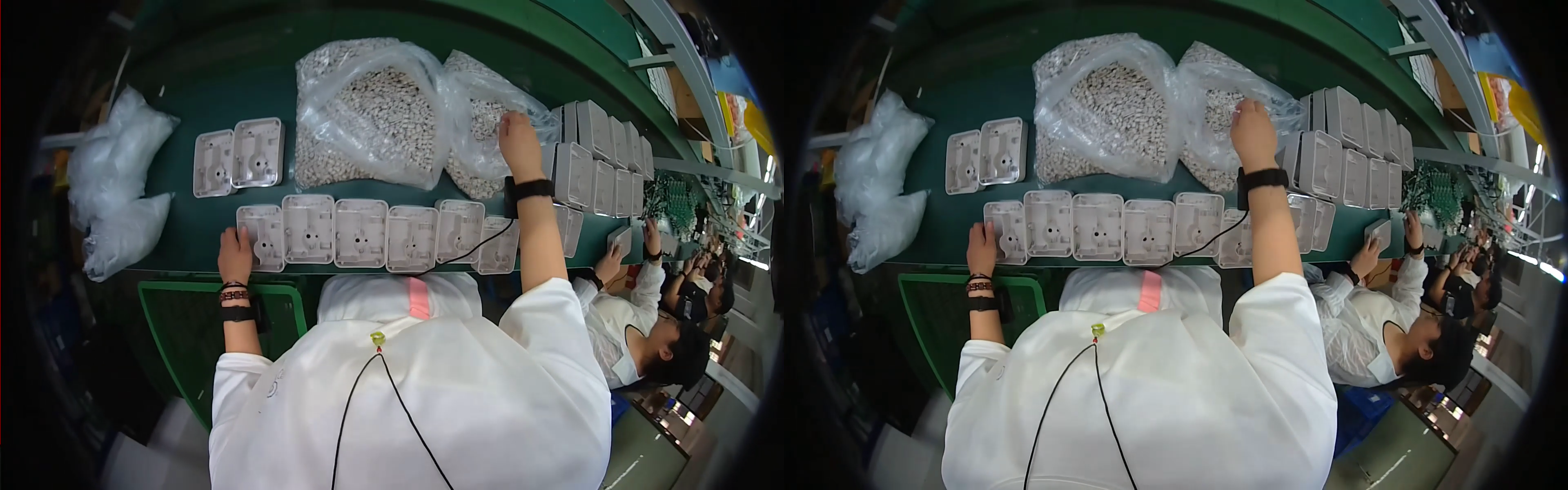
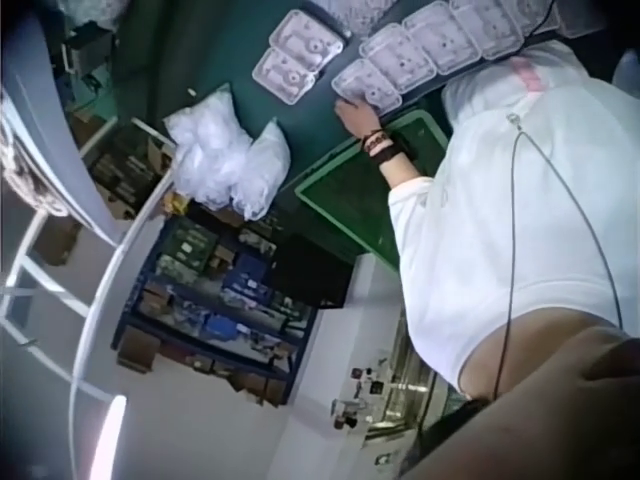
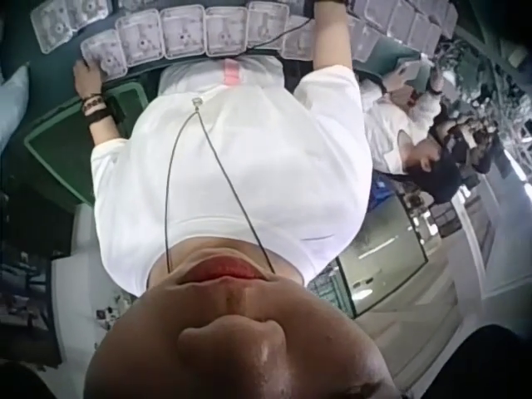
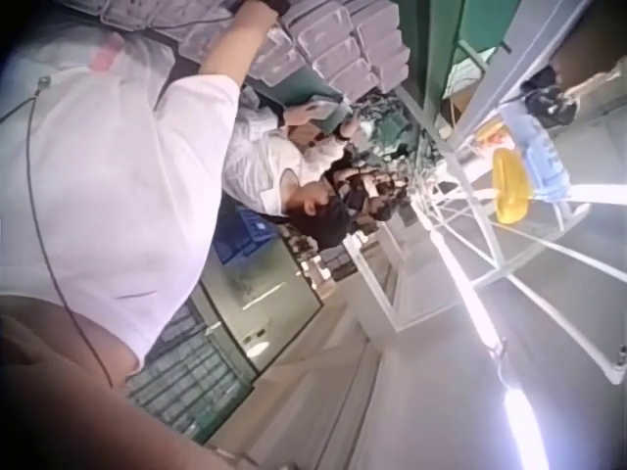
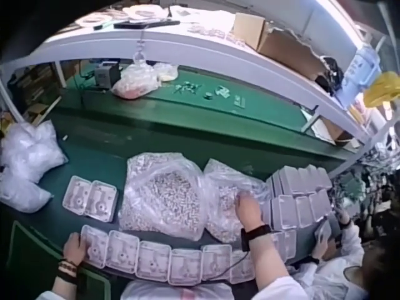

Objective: The person retrieves plastic housings from a green crate, places them on a workbench, and inserts small white components into each housing. After filling the housings, the person gathers them and places the assembled units back into the crate.

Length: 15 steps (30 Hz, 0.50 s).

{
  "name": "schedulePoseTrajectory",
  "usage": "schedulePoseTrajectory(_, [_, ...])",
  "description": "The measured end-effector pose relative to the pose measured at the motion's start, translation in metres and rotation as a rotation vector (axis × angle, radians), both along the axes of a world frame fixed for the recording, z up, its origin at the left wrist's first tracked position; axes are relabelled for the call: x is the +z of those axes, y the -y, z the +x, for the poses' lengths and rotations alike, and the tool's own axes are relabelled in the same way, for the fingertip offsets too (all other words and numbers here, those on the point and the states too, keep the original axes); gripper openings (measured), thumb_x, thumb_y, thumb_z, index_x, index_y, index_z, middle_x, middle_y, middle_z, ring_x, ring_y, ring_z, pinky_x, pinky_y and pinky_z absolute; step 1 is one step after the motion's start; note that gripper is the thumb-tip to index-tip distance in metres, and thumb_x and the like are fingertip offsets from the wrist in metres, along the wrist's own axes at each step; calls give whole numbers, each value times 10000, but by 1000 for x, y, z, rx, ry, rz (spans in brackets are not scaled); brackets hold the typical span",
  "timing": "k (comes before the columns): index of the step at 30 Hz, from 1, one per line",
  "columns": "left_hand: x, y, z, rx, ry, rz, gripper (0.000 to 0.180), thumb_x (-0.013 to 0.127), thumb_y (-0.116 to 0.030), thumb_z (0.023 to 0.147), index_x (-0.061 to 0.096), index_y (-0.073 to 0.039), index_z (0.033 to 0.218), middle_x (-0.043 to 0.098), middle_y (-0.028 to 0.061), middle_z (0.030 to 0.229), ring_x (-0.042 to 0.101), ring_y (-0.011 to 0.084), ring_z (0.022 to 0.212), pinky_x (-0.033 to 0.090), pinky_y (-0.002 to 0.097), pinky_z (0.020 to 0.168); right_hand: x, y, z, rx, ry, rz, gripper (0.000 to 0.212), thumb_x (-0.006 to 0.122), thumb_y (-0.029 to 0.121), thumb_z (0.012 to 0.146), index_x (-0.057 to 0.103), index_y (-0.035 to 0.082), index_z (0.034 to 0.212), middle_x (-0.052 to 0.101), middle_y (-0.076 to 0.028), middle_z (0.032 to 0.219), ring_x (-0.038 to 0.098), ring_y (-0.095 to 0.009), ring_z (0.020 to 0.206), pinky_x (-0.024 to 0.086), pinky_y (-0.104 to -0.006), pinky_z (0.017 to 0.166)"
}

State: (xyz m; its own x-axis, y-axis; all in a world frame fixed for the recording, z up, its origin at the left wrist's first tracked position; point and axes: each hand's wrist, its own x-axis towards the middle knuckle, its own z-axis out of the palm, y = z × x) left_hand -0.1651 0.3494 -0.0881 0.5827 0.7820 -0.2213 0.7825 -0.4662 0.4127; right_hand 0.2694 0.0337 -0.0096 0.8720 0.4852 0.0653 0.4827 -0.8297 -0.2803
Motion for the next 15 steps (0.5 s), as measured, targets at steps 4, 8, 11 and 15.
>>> schedulePoseTrajectory(4, [-2, 7, 19, 35, -191, 75, 467, 464, -447, 826, 473, 6, 940, 495, 195, 932, 498, 393, 859, 414, 462, 731, -55, 18, 34, 271, -5, 18, 184, 549, 142, 764, 582, 93, 939, 551, -122, 937, 543, -332, 857, 447, -415, 732])
schedulePoseTrajectory(8, [-1, 27, 25, 132, -312, 130, 544, 471, -470, 811, 453, 29, 1028, 476, 212, 1006, 474, 406, 935, 410, 476, 783, -62, 1, 32, 211, -52, 6, 156, 547, 132, 757, 612, 104, 897, 558, -129, 938, 553, -329, 831, 452, -413, 718])
schedulePoseTrajectory(11, [5, 35, 31, 190, -345, 141, 586, 477, -478, 802, 435, 34, 1085, 458, 217, 1052, 457, 403, 983, 408, 478, 808, -64, -2, 38, 188, -132, 84, 149, 571, 122, 741, 608, 59, 870, 581, -142, 884, 561, -329, 814, 446, -401, 707])
schedulePoseTrajectory(15, [10, 38, 35, 223, -349, 124, 618, 483, -482, 795, 415, 30, 1135, 434, 221, 1095, 439, 395, 1025, 406, 473, 826, -64, 3, 45, 156, -152, 123, 129, 586, 110, 732, 603, 31, 832, 603, -140, 811, 573, -324, 779, 452, -391, 680])
